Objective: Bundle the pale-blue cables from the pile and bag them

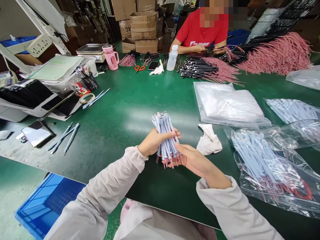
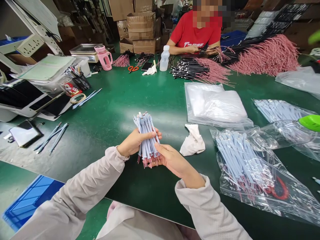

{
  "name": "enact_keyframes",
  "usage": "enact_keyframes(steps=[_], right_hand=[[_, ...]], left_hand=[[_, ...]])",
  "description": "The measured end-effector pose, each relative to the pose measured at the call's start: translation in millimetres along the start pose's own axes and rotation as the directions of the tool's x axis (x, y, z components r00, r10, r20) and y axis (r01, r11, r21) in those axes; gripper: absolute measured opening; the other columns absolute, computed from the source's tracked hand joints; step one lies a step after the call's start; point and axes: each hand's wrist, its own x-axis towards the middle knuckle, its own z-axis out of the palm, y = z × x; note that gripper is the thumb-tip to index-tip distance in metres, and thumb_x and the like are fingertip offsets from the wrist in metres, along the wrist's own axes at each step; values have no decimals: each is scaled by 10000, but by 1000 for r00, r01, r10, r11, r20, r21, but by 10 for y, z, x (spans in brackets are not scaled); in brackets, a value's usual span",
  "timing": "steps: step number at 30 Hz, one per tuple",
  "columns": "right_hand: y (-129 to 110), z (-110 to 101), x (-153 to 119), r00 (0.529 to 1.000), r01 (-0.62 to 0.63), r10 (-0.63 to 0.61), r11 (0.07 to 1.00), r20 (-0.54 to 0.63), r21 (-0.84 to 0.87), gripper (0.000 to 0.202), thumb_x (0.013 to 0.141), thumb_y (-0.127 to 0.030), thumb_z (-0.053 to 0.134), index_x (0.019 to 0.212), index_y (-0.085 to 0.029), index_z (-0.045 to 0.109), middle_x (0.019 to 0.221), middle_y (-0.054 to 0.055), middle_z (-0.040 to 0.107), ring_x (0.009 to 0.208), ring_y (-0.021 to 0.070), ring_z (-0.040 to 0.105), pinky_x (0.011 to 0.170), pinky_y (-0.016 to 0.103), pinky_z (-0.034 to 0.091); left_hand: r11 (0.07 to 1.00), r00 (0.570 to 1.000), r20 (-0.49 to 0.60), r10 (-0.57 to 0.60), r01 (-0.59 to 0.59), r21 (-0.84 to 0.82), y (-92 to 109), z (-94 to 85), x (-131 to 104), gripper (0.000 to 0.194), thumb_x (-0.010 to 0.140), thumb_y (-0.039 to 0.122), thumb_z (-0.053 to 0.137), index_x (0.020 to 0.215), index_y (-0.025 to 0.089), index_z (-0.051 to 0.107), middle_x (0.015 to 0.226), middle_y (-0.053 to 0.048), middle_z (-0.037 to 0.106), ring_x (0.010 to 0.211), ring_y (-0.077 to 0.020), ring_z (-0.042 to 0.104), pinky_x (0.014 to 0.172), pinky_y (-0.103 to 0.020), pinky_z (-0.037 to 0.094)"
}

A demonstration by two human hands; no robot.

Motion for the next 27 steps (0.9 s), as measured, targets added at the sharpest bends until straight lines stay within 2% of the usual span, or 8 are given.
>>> enact_keyframes(steps=[8, 18, 22, 23, 25, 27], right_hand=[[19, -62, 12, 998, -35, 33, 998, -52, -44, 365, 878, -427, 484, 928, -95, 626, 888, 137, 668, 807, 227, 650, 718, 374, 535], [49, -68, 33, 996, -53, 53, 999, -69, -1, 347, 862, -419, 515, 928, -97, 629, 878, 132, 669, 752, 210, 652, 706, 363, 534], [1, -85, 24, 997, -66, 64, 996, -49, -57, 393, 860, -459, 495, 929, -99, 639, 855, 123, 663, 763, 207, 638, 711, 366, 521], [-25, -104, 20, 997, -53, 46, 994, -68, -100, 408, 858, -475, 488, 931, -105, 643, 858, 119, 660, 779, 206, 630, 722, 366, 516], [-84, -151, 13, 981, 21, -60, 977, -182, -212, 406, 838, -496, 504, 932, -127, 647, 873, 105, 651, 812, 199, 608, 726, 344, 503], [-136, -189, 10, 927, 118, -217, 943, -307, -311, 362, 795, -481, 572, 935, -155, 642, 876, 82, 635, 779, 173, 578, 652, 289, 482]], left_hand=[[999, 999, -4, -38, 38, -15, -32, -1, 34, 233, 682, 188, 719, 866, 92, 614, 862, -98, 649, 832, -195, 617, 789, -332, 482], [995, 996, -18, -90, 90, -33, -33, -29, 90, 202, 701, 158, 692, 873, 98, 607, 847, -98, 643, 823, -194, 618, 741, -315, 499], [992, 992, -40, -123, 124, -1, -24, -55, 102, 247, 680, 196, 721, 888, 110, 620, 805, -86, 651, 774, -194, 626, 700, -318, 511], [991, 991, -38, -128, 129, 22, -20, -63, 95, 272, 672, 217, 731, 900, 113, 626, 781, -79, 651, 733, -188, 625, 672, -314, 513], [989, 991, -12, -132, 132, 67, -19, -74, 68, 308, 658, 254, 747, 908, 112, 636, 729, -62, 646, 656, -168, 613, 624, -294, 506], [987, 991, 21, -132, 129, 94, -33, -73, 26, 323, 638, 264, 763, 895, 112, 640, 706, -50, 644, 629, -156, 610, 618, -280, 501]])
